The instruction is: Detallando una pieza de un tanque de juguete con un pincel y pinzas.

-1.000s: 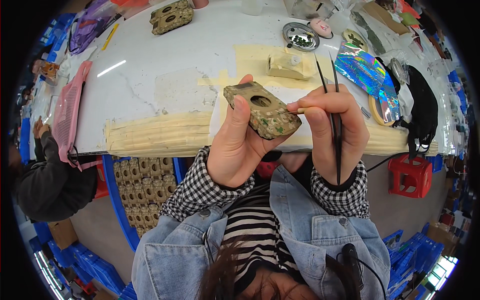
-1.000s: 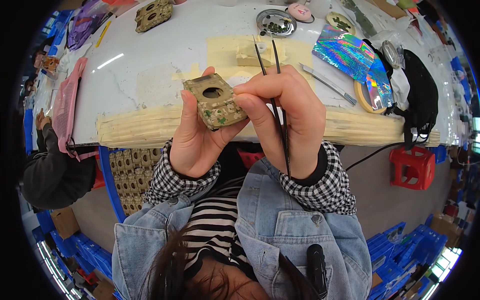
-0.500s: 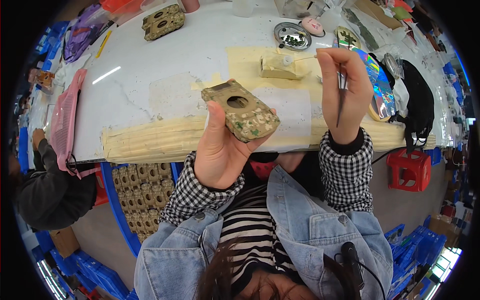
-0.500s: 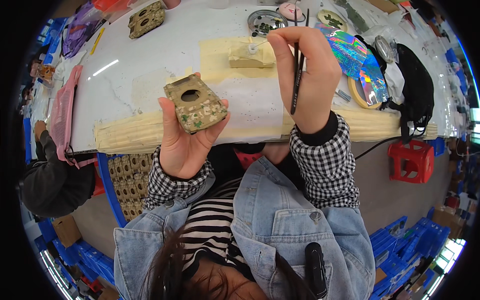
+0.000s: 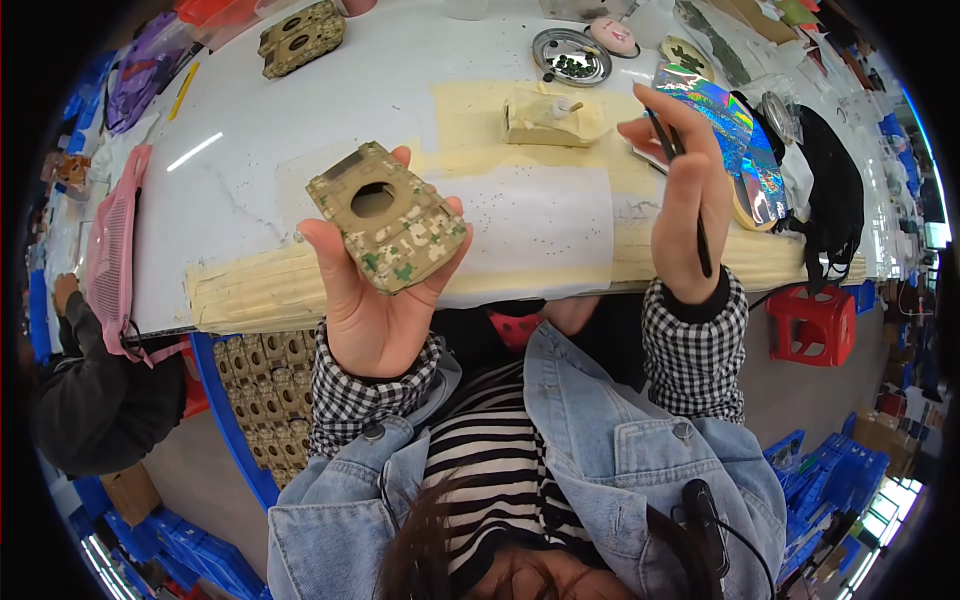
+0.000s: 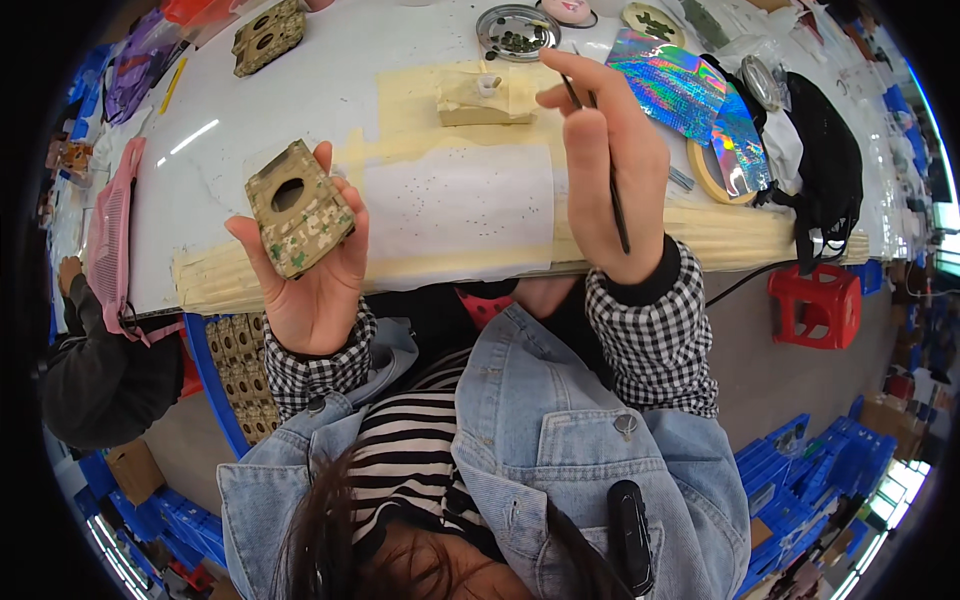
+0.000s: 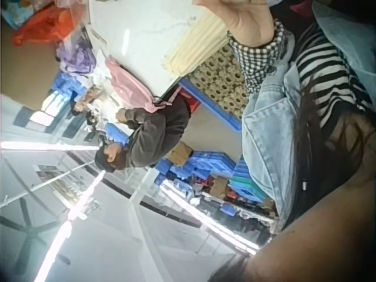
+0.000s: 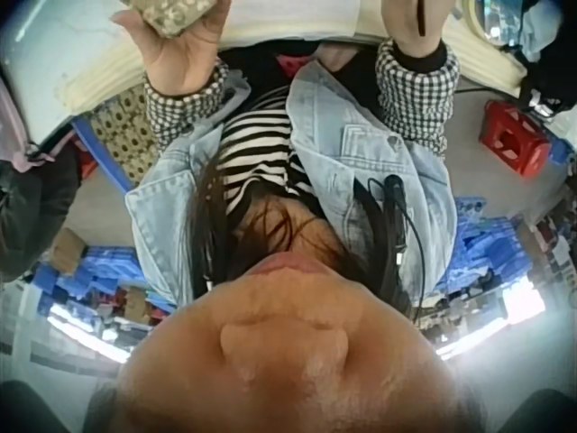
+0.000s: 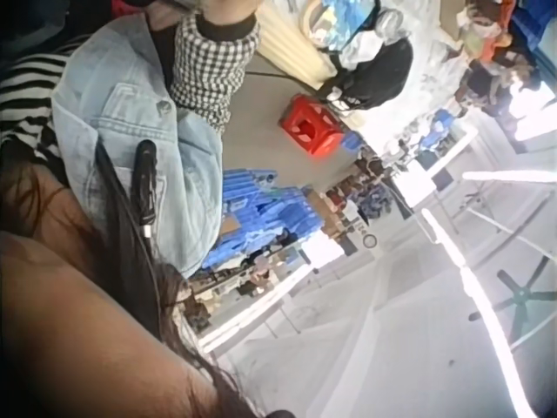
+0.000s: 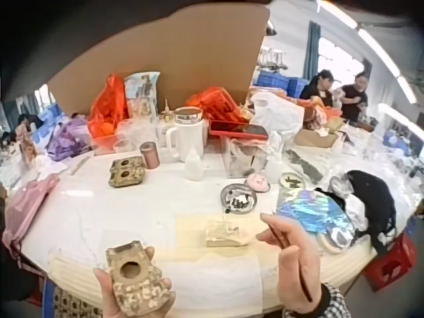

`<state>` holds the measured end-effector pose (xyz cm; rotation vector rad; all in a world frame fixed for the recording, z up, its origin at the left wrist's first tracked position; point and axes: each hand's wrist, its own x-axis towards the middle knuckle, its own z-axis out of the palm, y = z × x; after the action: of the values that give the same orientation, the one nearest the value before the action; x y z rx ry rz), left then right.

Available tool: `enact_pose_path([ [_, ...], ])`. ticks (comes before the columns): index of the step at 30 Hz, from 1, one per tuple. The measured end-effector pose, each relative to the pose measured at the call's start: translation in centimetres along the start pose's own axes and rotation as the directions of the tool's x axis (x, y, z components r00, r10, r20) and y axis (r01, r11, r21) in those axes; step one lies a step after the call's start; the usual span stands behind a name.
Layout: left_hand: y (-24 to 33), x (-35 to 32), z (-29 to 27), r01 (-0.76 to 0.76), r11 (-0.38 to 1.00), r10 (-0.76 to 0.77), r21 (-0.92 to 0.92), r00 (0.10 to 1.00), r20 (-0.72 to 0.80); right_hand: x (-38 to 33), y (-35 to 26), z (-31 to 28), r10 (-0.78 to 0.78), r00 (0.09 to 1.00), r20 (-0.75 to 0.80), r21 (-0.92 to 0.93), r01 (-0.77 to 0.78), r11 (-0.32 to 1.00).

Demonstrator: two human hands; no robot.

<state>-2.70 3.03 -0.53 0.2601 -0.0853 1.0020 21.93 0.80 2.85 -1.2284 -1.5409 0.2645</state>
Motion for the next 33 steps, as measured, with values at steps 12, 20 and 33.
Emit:
enact_pose_path([
  [12,0.6,0.7,-1.9,-0.116,0.992,0.120,0.051,0.991,-0.066,-3.0,-1.1,0.8,0.142,0.960,0.242,0.073,-0.164,0.984],
  [20,0.8,0.8,-2.4,-0.052,0.998,0.053,0.026,0.998,-0.042,-2.2,-1.0,3.1,0.313,0.900,0.303,0.191,-0.379,0.906],
  [33,0.4,0.8,-2.7,-0.058,0.994,0.060,0.088,0.998,-0.014,-2.4,0.2,3.7,0.305,0.913,0.272,0.128,-0.348,0.929],
])
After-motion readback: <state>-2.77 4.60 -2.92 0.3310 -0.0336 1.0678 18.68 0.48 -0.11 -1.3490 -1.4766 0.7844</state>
